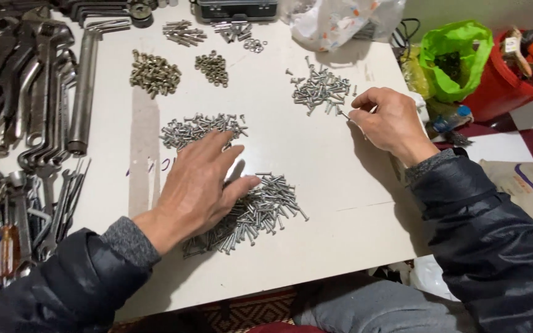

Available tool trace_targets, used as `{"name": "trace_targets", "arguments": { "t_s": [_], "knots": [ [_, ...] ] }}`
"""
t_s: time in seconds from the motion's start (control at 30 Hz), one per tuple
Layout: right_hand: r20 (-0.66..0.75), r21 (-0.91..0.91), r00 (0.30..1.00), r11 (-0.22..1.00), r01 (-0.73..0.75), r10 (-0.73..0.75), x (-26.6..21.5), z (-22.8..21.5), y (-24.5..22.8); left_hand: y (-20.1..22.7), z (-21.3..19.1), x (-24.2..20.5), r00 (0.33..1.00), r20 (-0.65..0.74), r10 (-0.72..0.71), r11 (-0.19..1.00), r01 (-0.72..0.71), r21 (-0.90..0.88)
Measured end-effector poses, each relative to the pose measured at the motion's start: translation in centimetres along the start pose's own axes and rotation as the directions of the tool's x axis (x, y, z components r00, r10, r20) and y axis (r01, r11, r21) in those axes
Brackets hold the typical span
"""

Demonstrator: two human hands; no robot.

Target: Manually categorizing a large pile of various screws into smaller, organized groups based on their size and type on a white work surface.

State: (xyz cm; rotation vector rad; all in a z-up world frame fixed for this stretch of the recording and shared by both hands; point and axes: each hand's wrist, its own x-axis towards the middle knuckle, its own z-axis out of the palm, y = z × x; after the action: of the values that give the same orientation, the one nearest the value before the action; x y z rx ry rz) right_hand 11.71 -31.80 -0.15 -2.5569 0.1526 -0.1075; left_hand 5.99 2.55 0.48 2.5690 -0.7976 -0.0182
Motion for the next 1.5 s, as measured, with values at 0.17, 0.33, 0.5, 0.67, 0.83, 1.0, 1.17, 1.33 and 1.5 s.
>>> {"name": "trace_targets", "arguments": {
  "t_s": [0.17,0.33,0.5,0.67,0.83,1.0,1.17,1.33,1.5],
  "knots": [
    [0.073,-0.080,0.997,0.997,-0.014,0.020,0.2,0.4,-1.0,1.4,1.2,0.2,0.995,0.065,0.077,0.995,-0.073,-0.068],
    [0.124,-0.049,0.992,0.999,0.018,-0.012,0.4,0.2,-1.8,2.2,1.6,0.3,0.980,0.155,0.127,0.989,-0.113,-0.097],
    [0.138,-0.017,0.990,1.000,0.014,-0.012,-0.1,-0.1,-1.9,2.3,2.1,-0.1,0.966,0.211,0.148,0.987,-0.130,-0.094],
    [0.169,-0.055,0.985,0.997,0.049,-0.039,0.2,-0.1,-2.2,2.7,2.0,0.0,0.968,0.208,0.141,0.987,-0.120,-0.108],
    [0.209,-0.050,0.977,0.998,0.048,-0.036,0.5,-0.1,-1.8,2.7,2.1,0.0,0.968,0.216,0.128,0.987,-0.103,-0.125],
    [0.188,-0.005,0.982,1.000,0.024,-0.023,0.2,-0.3,-2.3,2.8,1.9,1.1,0.979,0.123,0.165,0.974,-0.142,-0.174],
    [0.225,0.001,0.974,1.000,0.018,-0.017,0.3,-0.9,-2.3,3.9,1.6,5.1,0.993,0.105,0.046,0.978,-0.023,-0.208],
    [0.221,0.014,0.975,0.999,0.032,-0.034,-0.3,-1.0,-1.8,2.9,5.3,11.9,0.999,-0.001,-0.033,0.979,0.032,-0.200],
    [0.227,-0.056,0.970,0.993,0.104,-0.089,-1.1,-0.9,-1.9,4.2,7.7,17.3,0.996,-0.084,-0.021,0.998,0.016,-0.060]
  ]
}}
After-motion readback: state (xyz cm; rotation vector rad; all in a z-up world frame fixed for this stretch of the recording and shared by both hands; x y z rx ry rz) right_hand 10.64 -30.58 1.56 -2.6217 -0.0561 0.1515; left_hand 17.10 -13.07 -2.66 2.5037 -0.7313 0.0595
